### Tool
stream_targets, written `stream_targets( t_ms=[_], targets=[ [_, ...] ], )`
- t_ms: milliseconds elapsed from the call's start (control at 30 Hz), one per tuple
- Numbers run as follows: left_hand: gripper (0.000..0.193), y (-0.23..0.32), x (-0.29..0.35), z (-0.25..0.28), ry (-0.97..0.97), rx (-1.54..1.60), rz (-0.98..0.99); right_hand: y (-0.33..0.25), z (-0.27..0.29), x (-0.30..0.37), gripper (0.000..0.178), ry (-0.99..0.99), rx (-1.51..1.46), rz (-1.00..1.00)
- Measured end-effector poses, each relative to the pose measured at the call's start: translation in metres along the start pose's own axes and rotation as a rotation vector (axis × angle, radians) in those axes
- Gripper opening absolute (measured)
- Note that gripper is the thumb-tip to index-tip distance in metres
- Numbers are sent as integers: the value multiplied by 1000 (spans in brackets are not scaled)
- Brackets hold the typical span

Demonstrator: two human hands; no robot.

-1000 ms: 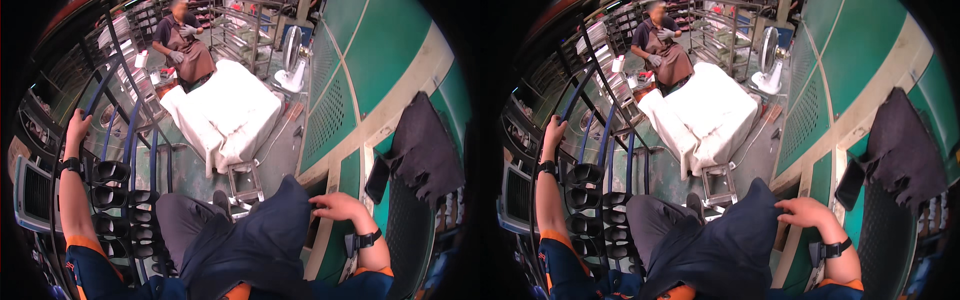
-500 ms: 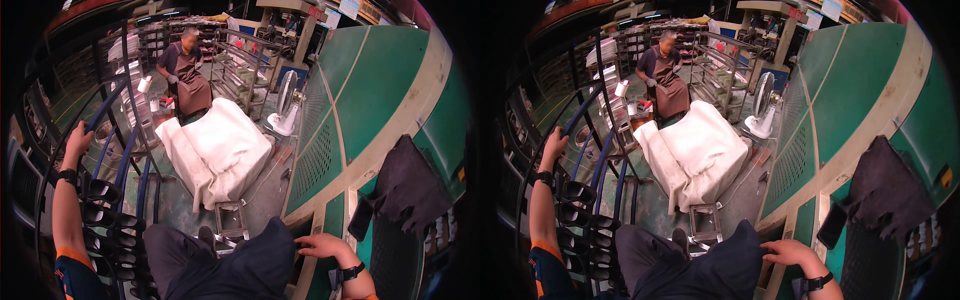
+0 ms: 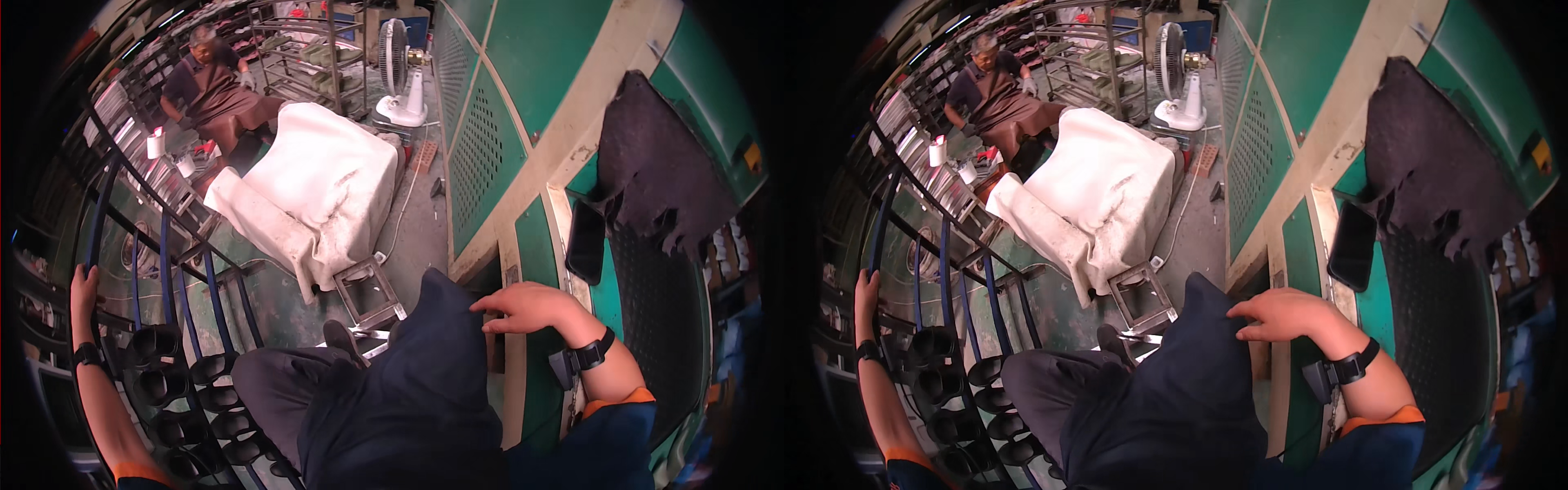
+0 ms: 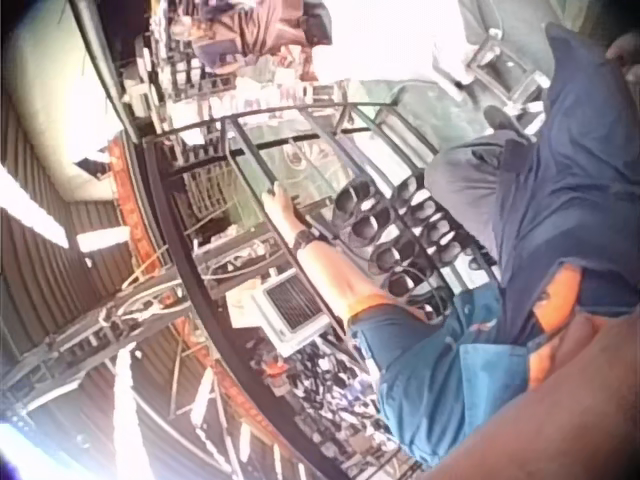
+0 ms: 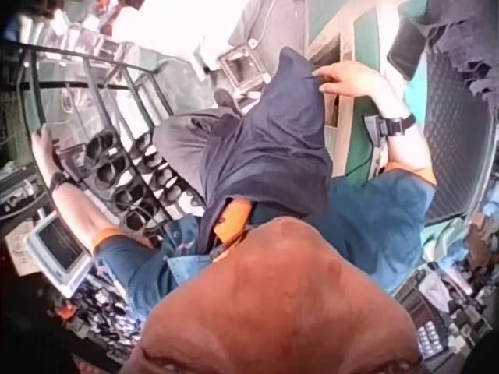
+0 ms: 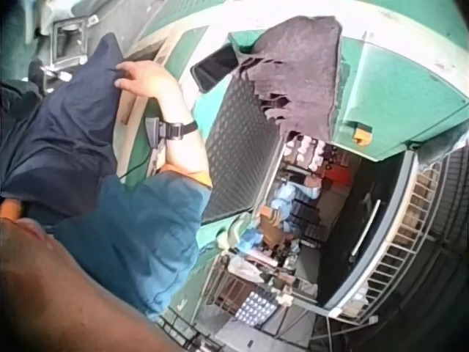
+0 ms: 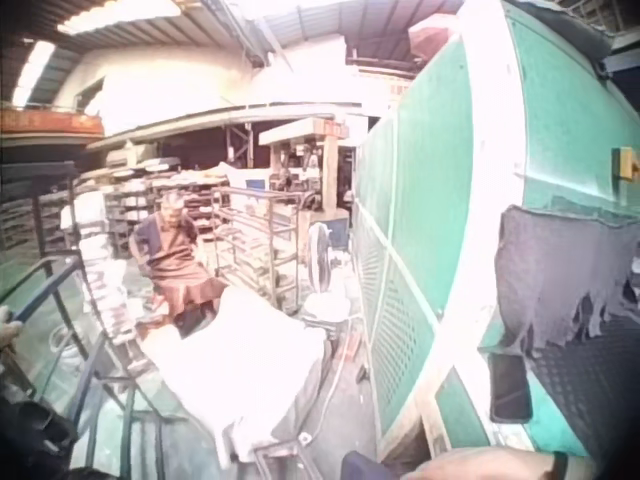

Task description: Picking up shoe components, examining them, and placing them on a conveyor/rack system.

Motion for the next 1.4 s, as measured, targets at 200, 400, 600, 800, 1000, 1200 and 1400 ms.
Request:
stream_targets(
  t_ms=[200,400,600,800,1000,1200,1400],
  targets=[
    [33,-4,-13,-15,-99,-31,30,3,0,5,52,10,-29,-28],
    [39,15,-2,-42,-178,121,217,5,-1,12,52,15,-32,-57],
    [52,12,3,-38,-191,161,291,5,-1,12,53,10,-40,-63],
    [58,19,6,-37,-194,170,299,5,0,13,54,13,-39,-63],
    [58,27,7,-30,-201,135,297,3,-2,10,54,-2,-43,-58],
    [42,50,18,-28,-191,184,313,3,1,11,55,5,-13,-65],
    [44,56,18,-28,-141,227,273,12,-5,13,55,14,-11,-57]
  ],
)
Point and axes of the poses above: each hand's wrist, its own x-axis away from the middle knuckle, its own z-axis out of the back of the hand, y = z × x, the point moved 6 cm from there along -x, towards the middle knuckle, and after that the axes turned 11 degrees about y, right-handed, at the moved point
